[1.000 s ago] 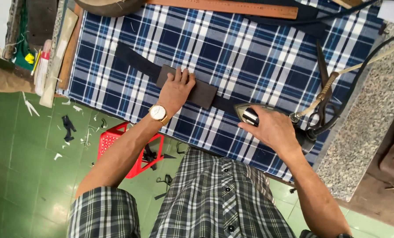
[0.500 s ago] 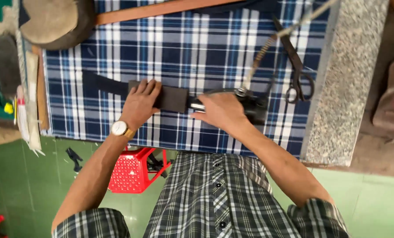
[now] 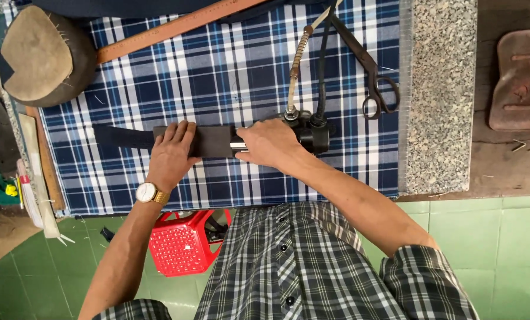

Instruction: The person irons a long strip of dark fabric on a plaid-covered worktable using a steam iron and a wooden pressing block. They repeatedly fold, press, and trim the fabric with scissors, then iron again to set the folds.

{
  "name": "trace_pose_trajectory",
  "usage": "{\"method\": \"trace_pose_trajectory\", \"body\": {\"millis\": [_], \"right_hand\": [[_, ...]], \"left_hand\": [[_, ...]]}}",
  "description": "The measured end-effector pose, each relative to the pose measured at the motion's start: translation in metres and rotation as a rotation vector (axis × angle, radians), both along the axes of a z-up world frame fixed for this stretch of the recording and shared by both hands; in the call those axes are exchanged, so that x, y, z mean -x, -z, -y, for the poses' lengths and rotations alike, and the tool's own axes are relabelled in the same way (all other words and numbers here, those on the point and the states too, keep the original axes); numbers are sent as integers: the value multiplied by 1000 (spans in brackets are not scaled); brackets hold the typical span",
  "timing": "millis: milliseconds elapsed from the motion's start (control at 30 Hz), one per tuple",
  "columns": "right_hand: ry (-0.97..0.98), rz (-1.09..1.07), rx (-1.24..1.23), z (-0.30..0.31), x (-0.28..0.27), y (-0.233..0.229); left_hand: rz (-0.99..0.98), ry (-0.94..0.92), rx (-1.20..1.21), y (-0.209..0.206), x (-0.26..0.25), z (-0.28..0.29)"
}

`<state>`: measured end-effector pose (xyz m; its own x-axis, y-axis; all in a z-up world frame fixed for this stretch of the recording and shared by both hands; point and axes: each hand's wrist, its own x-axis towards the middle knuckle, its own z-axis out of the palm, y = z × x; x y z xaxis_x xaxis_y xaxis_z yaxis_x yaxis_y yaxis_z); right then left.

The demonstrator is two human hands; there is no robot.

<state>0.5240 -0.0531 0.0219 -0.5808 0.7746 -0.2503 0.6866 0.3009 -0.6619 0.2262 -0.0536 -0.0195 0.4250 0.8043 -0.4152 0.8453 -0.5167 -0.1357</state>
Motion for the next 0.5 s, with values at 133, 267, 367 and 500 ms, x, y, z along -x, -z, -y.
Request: {"method": "trace_pose_trajectory", "body": {"millis": [133, 267, 367, 500], "right_hand": [[-8, 4, -7, 1, 0, 7], [20, 54, 15, 3, 1, 10], [65, 76, 62, 4, -5, 1], [115, 151, 152, 14, -26, -5]], "left_hand": [[-1, 6, -12, 2, 2, 1], [21, 0, -35, 3, 1, 2], [54, -8, -31, 5, 6, 1], [184, -8, -43, 11, 13, -1]]}}
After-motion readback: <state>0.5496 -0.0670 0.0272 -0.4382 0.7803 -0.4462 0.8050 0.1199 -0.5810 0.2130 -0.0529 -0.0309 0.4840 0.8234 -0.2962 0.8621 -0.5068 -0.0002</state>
